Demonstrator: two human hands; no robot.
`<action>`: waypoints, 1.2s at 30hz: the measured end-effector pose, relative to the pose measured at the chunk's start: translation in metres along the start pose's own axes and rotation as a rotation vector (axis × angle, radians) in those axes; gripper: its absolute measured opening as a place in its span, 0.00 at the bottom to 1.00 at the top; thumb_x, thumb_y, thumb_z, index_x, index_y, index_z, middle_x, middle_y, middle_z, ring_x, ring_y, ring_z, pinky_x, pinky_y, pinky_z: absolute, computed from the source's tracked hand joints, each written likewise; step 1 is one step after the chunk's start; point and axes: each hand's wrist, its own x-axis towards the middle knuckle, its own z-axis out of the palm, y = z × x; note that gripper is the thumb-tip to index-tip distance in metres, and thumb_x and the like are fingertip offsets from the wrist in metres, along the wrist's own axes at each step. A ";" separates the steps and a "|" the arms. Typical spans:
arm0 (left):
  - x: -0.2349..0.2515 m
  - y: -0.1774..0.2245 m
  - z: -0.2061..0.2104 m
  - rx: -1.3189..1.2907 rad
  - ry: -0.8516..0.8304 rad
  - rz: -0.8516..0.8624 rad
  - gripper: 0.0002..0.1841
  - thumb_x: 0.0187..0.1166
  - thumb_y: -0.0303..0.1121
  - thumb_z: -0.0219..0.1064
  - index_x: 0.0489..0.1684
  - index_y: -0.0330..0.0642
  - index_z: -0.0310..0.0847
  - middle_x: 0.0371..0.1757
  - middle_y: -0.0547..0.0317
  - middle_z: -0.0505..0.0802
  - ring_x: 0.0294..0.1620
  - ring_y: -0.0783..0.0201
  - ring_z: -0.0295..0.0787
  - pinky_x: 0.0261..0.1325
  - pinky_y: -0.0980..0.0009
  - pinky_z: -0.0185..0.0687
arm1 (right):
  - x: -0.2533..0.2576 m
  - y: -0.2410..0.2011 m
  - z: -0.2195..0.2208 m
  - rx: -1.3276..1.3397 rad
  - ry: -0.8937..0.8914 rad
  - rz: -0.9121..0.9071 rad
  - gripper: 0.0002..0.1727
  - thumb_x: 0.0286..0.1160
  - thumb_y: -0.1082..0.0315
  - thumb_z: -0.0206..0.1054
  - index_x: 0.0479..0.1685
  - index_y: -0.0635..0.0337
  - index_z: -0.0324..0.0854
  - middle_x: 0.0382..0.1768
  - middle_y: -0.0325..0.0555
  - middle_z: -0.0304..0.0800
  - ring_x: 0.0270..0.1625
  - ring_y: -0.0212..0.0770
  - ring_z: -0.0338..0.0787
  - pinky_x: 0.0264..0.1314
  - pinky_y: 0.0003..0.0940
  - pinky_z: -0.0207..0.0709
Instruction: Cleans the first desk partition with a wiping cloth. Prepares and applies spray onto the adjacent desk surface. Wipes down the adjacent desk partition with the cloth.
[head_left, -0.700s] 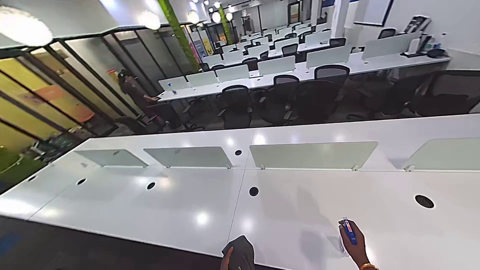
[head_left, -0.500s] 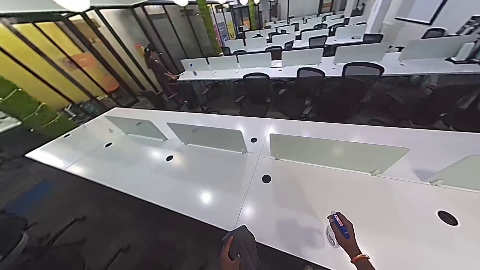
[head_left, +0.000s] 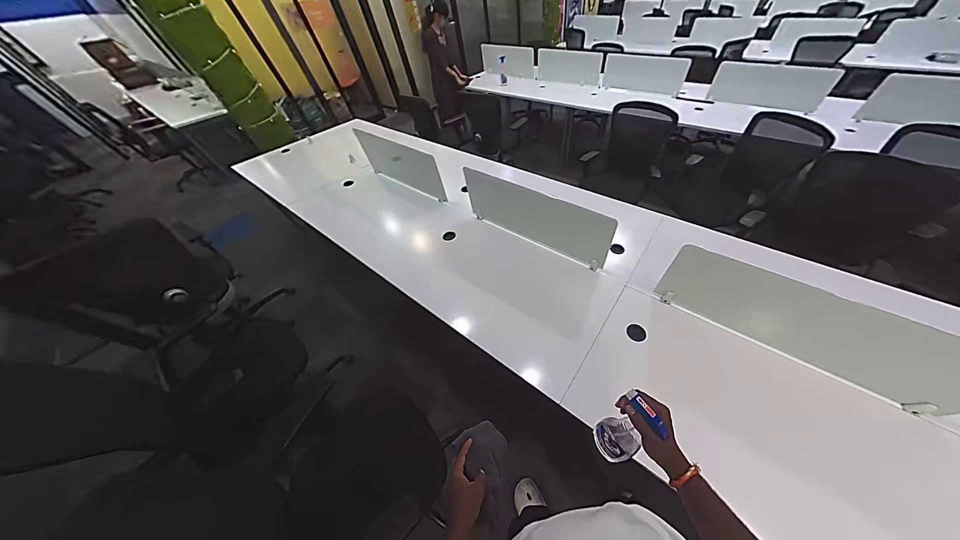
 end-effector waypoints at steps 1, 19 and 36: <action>0.001 -0.007 -0.014 -0.003 0.046 -0.003 0.36 0.63 0.17 0.71 0.81 0.35 0.72 0.80 0.34 0.78 0.80 0.42 0.75 0.82 0.46 0.70 | 0.007 -0.002 0.018 0.010 -0.047 -0.008 0.16 0.78 0.56 0.63 0.42 0.61 0.87 0.36 0.37 0.94 0.39 0.27 0.90 0.45 0.25 0.85; 0.029 -0.056 -0.116 -0.034 0.395 -0.238 0.34 0.68 0.17 0.69 0.81 0.33 0.72 0.80 0.34 0.79 0.80 0.41 0.76 0.81 0.44 0.70 | 0.144 0.045 0.189 0.130 -0.283 -0.095 0.15 0.77 0.65 0.63 0.50 0.67 0.88 0.57 0.51 0.92 0.57 0.40 0.92 0.63 0.35 0.87; 0.246 0.014 -0.140 0.022 0.450 -0.220 0.31 0.71 0.20 0.67 0.80 0.36 0.74 0.81 0.38 0.78 0.82 0.46 0.74 0.81 0.47 0.71 | 0.347 0.122 0.265 0.021 -0.283 0.059 0.12 0.77 0.63 0.63 0.40 0.62 0.89 0.33 0.37 0.94 0.33 0.21 0.87 0.38 0.19 0.81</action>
